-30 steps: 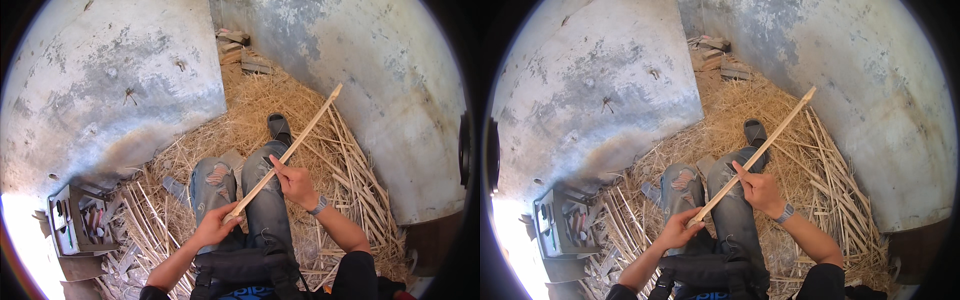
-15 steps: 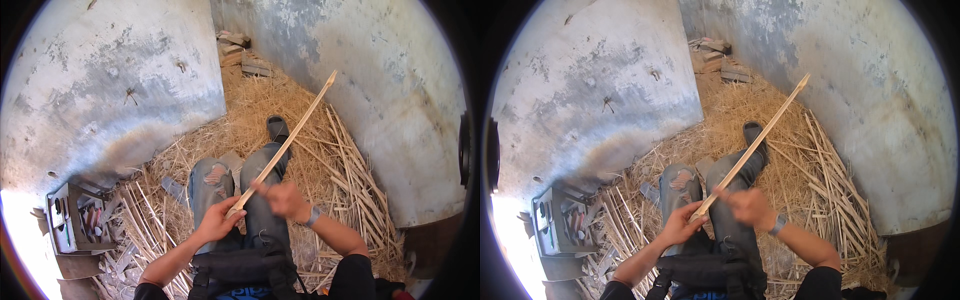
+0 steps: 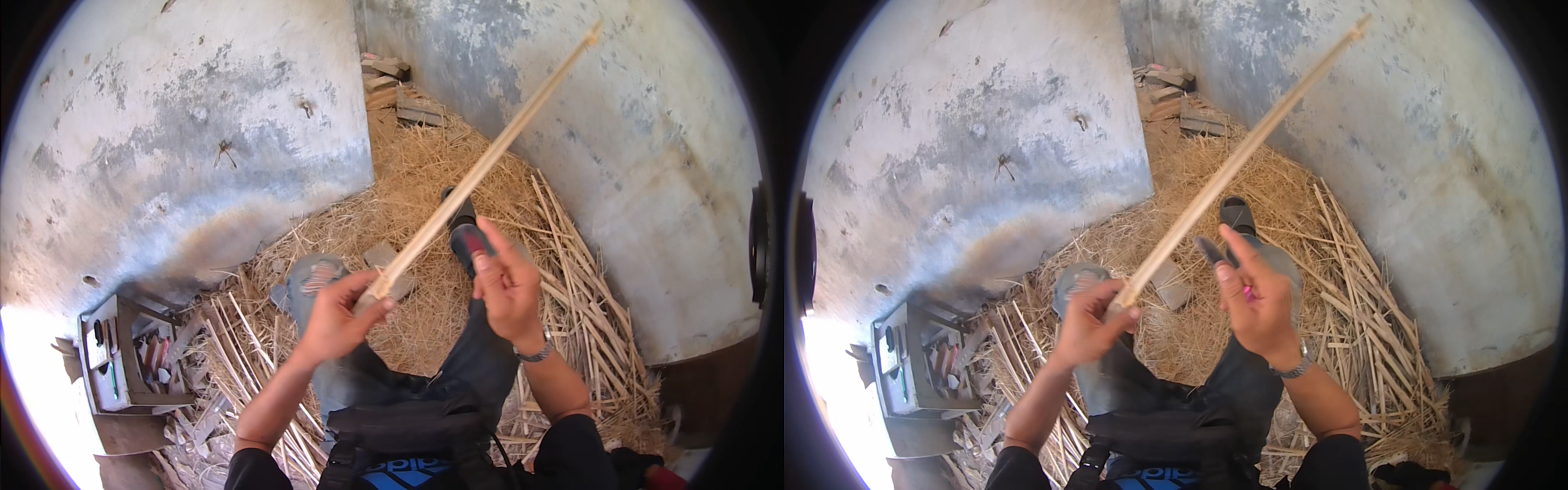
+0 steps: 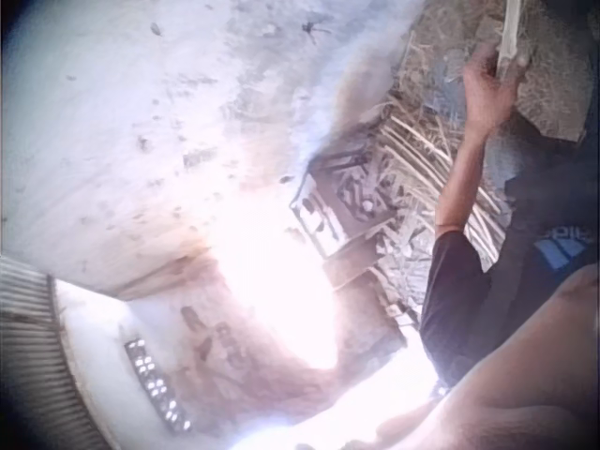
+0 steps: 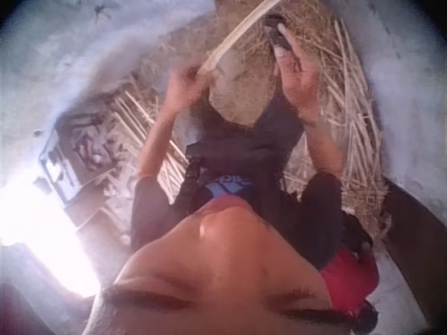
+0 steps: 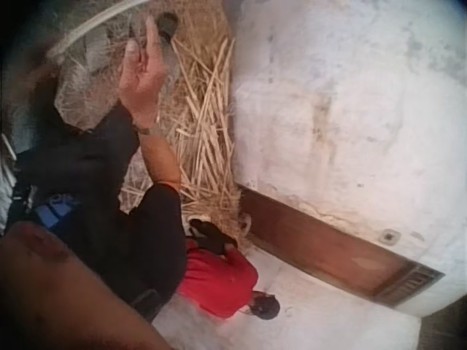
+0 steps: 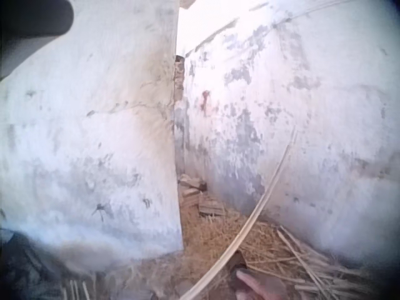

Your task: The person whittles a long strip of bamboo or wood using a small knife, shaving off pieces of the surface and shaping the end while sitting on the floor.

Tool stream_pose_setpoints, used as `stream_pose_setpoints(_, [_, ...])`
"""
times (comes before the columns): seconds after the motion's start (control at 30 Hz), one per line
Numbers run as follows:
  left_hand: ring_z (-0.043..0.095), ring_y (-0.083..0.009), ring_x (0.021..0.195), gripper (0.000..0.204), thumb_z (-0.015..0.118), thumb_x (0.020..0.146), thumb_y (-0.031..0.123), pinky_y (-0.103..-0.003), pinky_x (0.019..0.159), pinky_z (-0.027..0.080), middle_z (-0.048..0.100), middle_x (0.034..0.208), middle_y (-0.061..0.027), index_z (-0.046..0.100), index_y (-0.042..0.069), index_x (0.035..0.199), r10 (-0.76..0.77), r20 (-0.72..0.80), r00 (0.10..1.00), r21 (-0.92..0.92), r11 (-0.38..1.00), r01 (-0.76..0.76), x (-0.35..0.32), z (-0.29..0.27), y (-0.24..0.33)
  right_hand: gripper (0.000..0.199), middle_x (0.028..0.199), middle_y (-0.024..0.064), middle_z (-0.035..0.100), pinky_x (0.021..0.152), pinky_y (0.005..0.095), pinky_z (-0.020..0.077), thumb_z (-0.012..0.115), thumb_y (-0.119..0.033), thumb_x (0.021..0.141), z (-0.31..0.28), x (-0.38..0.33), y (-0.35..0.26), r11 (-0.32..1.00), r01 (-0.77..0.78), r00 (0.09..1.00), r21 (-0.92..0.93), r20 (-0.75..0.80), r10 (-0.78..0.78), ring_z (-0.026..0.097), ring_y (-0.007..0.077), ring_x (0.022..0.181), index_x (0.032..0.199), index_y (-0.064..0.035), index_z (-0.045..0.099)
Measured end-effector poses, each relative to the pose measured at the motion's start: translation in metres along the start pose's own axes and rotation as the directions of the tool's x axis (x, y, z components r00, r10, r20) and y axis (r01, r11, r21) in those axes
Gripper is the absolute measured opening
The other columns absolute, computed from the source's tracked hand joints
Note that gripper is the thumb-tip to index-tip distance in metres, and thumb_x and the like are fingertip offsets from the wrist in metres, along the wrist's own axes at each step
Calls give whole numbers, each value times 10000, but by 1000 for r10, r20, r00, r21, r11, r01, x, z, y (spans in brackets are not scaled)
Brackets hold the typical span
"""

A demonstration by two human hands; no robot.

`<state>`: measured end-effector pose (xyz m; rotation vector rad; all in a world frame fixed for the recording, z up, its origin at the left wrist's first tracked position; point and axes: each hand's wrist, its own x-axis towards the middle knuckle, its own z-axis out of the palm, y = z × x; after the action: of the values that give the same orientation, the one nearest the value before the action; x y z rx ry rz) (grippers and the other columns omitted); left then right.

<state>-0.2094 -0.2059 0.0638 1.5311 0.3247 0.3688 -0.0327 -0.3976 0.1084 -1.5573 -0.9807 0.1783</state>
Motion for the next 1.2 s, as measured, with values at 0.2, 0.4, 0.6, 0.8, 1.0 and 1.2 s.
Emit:
stream_pose_setpoints(0.2, [491,-55,460,363,615,1017,128,-199,430,375,610,676,-23,551,-19,1343,28,-125,992,-31,999,-32,29,-33,59,236,698,-6,557,567,254,437,748,-141,887,9,-11,5,948,-224,951,-227,160,263,500,64,604,1035,11,642])
stream_pose_setpoints(0.4, [387,-44,397,406,575,1038,232,-206,372,265,549,608,-12,521,-3,1365,10,-147,989,-194,980,-39,112,-39,37,435,866,211,723,735,434,553,777,-351,788,79,-98,155,726,-421,641,-544,388,662,711,380,798,1063,-16,742])
stream_pose_setpoints(0.6, [409,-34,427,404,623,1023,190,-211,389,277,567,636,0,498,16,1366,-245,-79,966,-339,918,205,155,-37,-3,708,1038,244,727,868,452,541,713,-627,791,169,-188,303,577,-391,7,-717,625,781,701,405,962,1137,-9,730])
stream_pose_setpoints(0.8, [439,-36,472,447,625,1011,118,-204,420,299,602,698,-22,468,8,1416,-382,-46,923,-431,841,327,164,-73,-34,713,1134,214,713,942,438,508,681,-655,834,187,-152,290,646,-573,-250,-505,858,449,665,383,1082,1188,-38,715])
stream_pose_setpoints(1.0, [425,-37,468,441,612,1010,122,-206,423,293,586,681,-30,478,6,1414,-471,-85,878,-421,816,397,167,-109,-60,578,1173,198,699,930,445,513,734,-507,845,207,-147,291,853,-410,-122,-324,946,300,650,366,1113,1212,-62,688])
stream_pose_setpoints(1.2, [532,-43,575,484,693,975,144,-207,478,376,617,731,-18,502,-70,1364,-406,-157,900,-233,901,366,173,-110,-81,488,1127,207,711,905,455,528,780,-401,792,228,-119,264,894,-352,-104,-277,961,256,680,357,1053,1153,-77,720])
